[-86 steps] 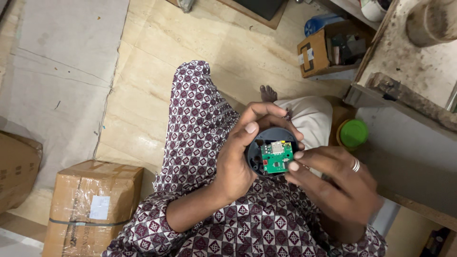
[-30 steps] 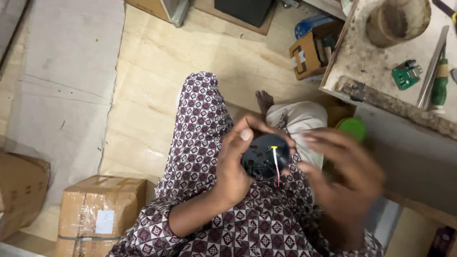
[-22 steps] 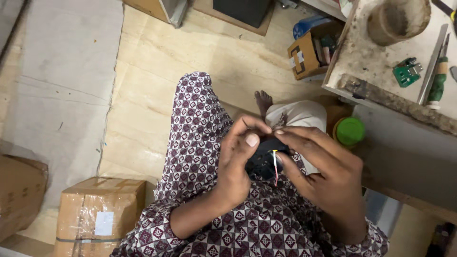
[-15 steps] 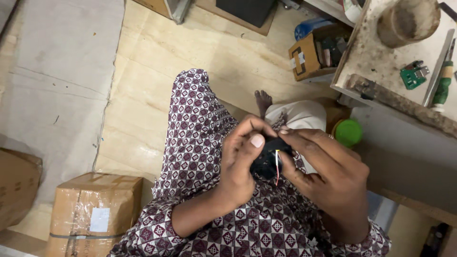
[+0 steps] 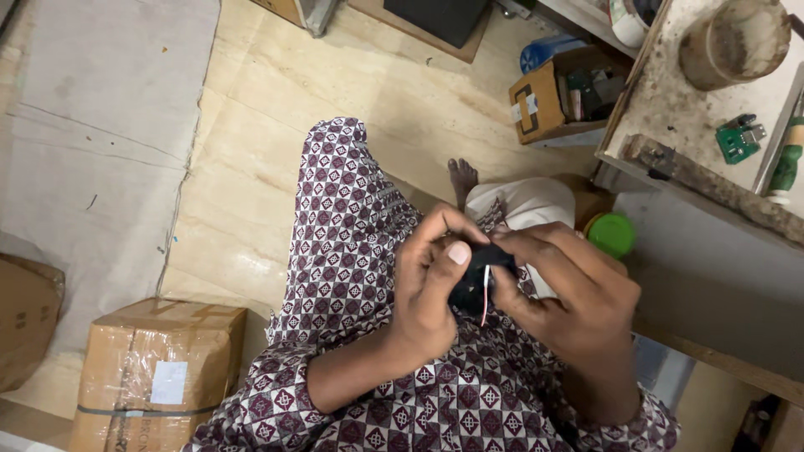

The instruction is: The person sits on the floor holding a round black device housing, uses a soldering iron to desolder and free a green circuit board from it, then strips and solders the ends of wires with the iron. They handle the housing, board, and wires one at a time at a cluttered workbench.

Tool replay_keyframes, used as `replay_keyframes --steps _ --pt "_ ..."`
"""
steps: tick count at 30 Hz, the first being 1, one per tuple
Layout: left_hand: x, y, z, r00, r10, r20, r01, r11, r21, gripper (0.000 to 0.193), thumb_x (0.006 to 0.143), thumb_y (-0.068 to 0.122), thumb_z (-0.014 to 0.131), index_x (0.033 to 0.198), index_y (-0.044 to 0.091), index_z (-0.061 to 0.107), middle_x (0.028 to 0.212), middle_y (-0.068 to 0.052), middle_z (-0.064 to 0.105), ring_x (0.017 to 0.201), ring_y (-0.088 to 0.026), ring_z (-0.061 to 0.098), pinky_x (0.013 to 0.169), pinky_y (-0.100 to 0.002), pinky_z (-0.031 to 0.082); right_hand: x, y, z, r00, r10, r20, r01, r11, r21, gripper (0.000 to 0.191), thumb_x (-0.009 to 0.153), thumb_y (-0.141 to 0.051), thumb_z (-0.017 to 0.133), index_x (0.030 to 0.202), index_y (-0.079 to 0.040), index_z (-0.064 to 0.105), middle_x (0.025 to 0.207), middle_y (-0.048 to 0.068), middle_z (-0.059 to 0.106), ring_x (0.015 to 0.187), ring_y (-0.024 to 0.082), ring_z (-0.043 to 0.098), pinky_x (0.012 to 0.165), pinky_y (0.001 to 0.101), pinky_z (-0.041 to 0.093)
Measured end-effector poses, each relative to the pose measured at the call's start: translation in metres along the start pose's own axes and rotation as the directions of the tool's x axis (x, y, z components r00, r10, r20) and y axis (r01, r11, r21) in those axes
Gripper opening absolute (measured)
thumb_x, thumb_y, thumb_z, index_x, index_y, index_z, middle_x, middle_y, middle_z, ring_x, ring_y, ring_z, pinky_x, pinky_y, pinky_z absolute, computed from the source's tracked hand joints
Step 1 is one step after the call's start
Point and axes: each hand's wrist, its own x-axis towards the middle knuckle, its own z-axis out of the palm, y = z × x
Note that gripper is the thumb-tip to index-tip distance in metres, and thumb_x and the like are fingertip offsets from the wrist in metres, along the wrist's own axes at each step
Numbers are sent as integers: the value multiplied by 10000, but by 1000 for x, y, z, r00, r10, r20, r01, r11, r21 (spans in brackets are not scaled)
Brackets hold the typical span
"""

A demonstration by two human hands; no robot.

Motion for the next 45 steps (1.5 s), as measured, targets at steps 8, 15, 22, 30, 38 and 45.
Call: replay_keyframes --steps 8,15,22,30,38,45 --pt "9 16 -12 959 -197 203 256 910 -325 468 1009 290 570 1334 -2 401 1001 -238 711 762 -232 724 645 -334 622 -8 19 -5 992 96 88 -123 910 397 272 940 3 668 1205 1 728 1074 116 721 974 160 704 826 252 546" --pt "15 16 -17 927 -248 282 330 898 -293 518 1007 261 587 1401 -22 407 1029 -274 718 818 -268 741 688 -352 632 -8 48 -2 901 206 381 -408 698 588 181 957 -46 653 1101 32 731 1107 116 669 818 132 668 608 233 565" --pt "15 7 -24 916 -203 345 303 916 -265 514 999 294 613 1366 -28 454 1039 -307 722 868 -293 757 697 -366 654 -19 59 -6 905 213 369 -421 586 692 164 1001 -34 632 1125 44 708 1121 131 677 860 147 669 744 258 571" --pt "21 -5 -21 919 -233 319 342 873 -347 473 993 367 618 1253 -19 531 1117 -297 722 951 -350 763 728 -425 678 -42 73 -7 885 464 34 -269 453 850 180 1019 6 644 1165 110 663 1042 215 707 961 248 702 931 351 570" --pt "50 19 9 892 -309 330 358 929 -97 291 1000 245 582 1129 -13 616 1079 -256 749 1004 -323 777 856 -435 674 -91 110 -36 740 581 -338 180 313 933 176 1032 -49 698 1114 98 648 1041 230 695 976 309 703 877 425 593" --pt "106 22 83 894 -24 447 -251 800 544 174 1020 127 633 1120 59 757 1018 -127 777 900 -197 786 789 -293 638 -138 126 -50 580 665 -471 180 459 870 133 1074 -29 685 1145 80 658 992 191 689 881 242 696 768 354 580"
